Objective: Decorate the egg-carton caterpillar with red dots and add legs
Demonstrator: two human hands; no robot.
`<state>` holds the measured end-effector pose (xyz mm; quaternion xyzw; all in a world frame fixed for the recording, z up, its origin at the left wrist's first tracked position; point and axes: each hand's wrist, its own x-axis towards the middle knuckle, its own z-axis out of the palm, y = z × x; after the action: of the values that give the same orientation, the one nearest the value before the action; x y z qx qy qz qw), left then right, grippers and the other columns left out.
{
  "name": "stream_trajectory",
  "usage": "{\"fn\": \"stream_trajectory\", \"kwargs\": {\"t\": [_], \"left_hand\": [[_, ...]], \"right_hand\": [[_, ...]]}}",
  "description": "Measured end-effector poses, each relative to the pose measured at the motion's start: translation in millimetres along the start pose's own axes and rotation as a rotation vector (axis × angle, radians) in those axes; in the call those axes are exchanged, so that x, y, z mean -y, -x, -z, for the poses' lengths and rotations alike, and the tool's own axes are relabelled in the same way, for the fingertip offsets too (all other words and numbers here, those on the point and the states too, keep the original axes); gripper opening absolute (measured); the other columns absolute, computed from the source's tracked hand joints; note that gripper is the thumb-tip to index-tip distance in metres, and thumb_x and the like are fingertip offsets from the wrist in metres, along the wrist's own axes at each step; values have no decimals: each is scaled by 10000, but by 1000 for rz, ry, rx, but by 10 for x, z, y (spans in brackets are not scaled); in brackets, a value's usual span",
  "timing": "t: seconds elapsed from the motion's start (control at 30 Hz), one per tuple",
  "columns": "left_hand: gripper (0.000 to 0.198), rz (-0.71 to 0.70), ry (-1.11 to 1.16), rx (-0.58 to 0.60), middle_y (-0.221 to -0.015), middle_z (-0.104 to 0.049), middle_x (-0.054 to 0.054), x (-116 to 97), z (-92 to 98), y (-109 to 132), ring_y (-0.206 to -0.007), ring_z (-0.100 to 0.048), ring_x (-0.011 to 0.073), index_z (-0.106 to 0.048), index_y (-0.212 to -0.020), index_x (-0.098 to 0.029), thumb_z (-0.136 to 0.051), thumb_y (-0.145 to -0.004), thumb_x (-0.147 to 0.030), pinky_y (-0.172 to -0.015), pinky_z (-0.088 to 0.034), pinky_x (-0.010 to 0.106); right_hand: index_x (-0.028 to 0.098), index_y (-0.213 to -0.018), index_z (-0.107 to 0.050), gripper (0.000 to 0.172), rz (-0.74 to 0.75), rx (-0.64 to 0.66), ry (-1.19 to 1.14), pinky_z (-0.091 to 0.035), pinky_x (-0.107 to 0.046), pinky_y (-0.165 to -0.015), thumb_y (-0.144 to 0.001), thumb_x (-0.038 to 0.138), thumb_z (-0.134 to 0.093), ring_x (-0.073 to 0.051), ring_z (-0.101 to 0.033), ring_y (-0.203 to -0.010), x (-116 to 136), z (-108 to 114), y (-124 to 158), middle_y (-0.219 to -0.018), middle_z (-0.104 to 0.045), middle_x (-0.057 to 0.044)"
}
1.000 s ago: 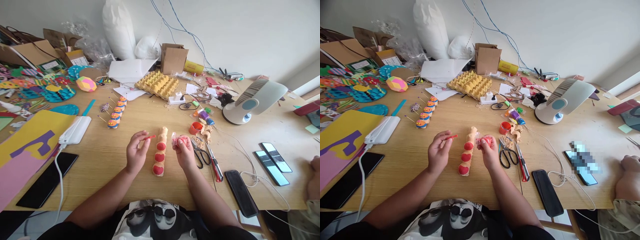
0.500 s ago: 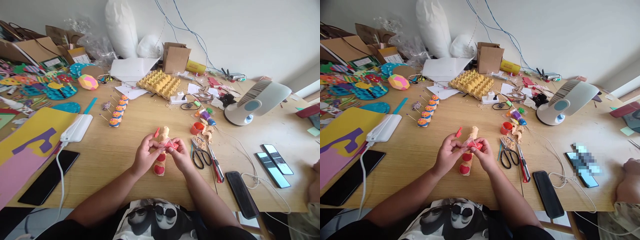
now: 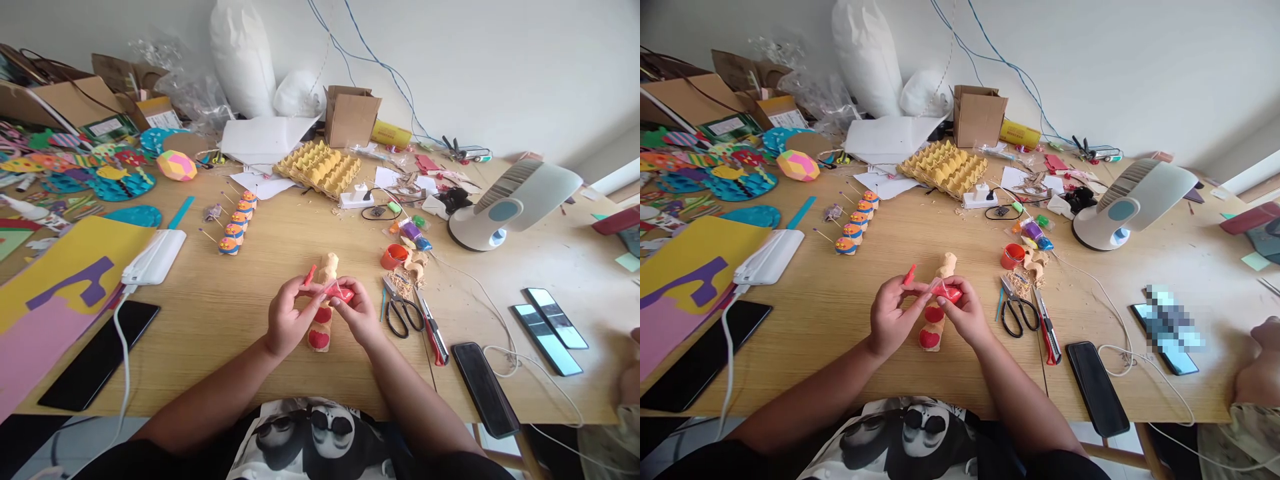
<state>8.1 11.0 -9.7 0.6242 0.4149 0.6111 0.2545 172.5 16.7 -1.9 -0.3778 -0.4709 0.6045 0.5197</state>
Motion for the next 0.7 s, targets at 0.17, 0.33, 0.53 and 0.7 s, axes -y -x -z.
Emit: {"fn": "stream_trajectory", "kwargs": {"t": [0.17, 0.33, 0.53, 0.7], "left_hand": [[404, -4, -36, 4, -1022, -773, 72, 22, 5, 9, -938, -757, 201, -567, -1257, -203, -724, -885, -216, -862, -630, 361], [392, 27, -64, 20, -981, -790, 71, -21, 5, -4, -942, -762, 207, -550, -1249, -191, -715, -897, -238, -904, -608, 373], [324, 177, 59, 43, -981, -768, 71, 1, -21, 7, -929, -749, 198, -561, -1184, -204, -710, -901, -262, -887, -597, 360], [414, 341, 255, 120, -889, -726, 26, 2, -52, -10, -873, -727, 181, -520, -1203, -222, -747, -872, -321, -851, -592, 346]], "right_hand": [[269, -1114, -617, 358, 26, -18, 36, -539, -335, -893, -838, 424, -784, -198, -626, -980, -31, -27, 10, -1108, -647, -51], [270, -1108, -615, 361, 15, -16, 51, -534, -355, -919, -837, 443, -780, -213, -626, -991, -7, -55, 31, -1091, -649, -53], [269, -1104, -610, 327, 58, 28, 87, -515, -359, -941, -865, 440, -753, -211, -604, -1004, -11, -41, 59, -1090, -643, -56], [249, -1028, -632, 313, 34, 66, 109, -517, -333, -862, -836, 447, -780, -191, -604, -911, 24, 34, 14, -1012, -647, -41]]}}
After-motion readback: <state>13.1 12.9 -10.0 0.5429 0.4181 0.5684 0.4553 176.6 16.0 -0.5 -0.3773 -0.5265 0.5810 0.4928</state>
